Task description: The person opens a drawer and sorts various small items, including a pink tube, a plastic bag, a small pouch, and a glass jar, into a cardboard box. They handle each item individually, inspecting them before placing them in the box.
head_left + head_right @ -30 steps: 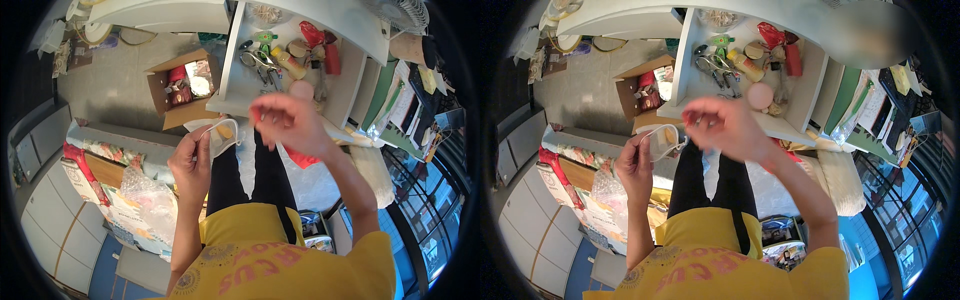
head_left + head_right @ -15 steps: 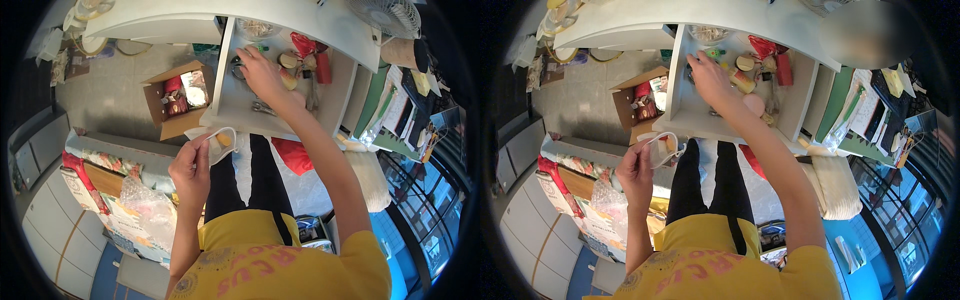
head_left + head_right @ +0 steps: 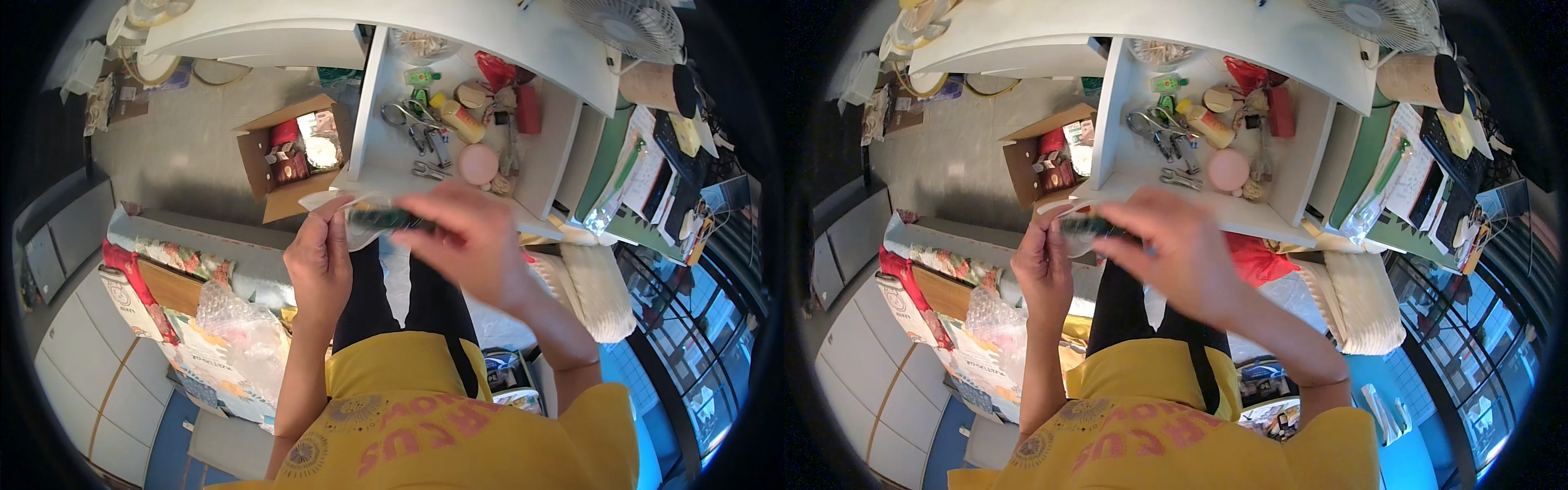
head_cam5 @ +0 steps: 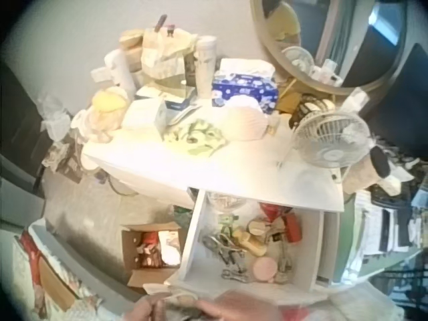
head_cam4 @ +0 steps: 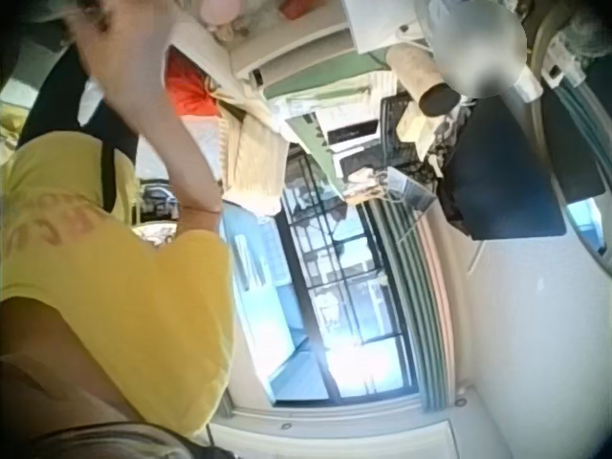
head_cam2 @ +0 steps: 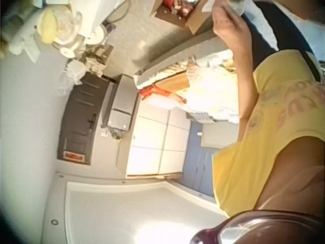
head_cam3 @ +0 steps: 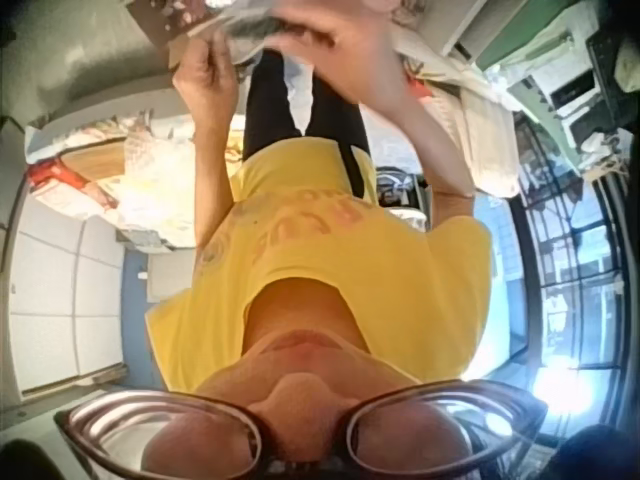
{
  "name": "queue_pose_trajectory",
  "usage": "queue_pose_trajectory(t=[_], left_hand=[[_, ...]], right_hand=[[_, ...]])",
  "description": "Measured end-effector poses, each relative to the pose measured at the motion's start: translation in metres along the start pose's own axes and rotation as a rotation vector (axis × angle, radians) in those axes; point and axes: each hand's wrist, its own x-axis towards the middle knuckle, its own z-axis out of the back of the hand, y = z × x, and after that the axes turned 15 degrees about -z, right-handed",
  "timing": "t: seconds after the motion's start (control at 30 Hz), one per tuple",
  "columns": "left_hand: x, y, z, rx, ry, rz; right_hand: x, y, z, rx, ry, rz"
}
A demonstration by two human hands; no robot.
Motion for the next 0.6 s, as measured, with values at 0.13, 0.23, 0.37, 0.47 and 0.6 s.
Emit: queue_pose_trajectory(t=[0.13, 0.23, 0.37, 0.47, 0.6], left_hand=[[0.003, -0.002, -0.007, 0.113, -0.026, -0.154], [0.0, -0.006, -0.008, 0.159, 0.017, -0.214], [0.0, -0.01, -0.007, 0.14, 0.053, -0.102], [-0.004, -0.001, 0.005, 0.137, -0.057, -0.101], [-0.004, -0.007, 0.01, 0.13, -0.04, -0.028]], right_hand=[[-0.013, -0.002, -0.027, -0.289, -0.108, 0.045], [-0.008, -0.012, -0.048, -0.274, -0.175, 0.17], [-0.001, -0.02, -0.056, -0.292, -0.098, 0.305], [0.002, -0.036, -0.035, 0.009, -0.286, 0.16], [0.101, -0.114, -0.007, -0.406, -0.474, -0.181]])
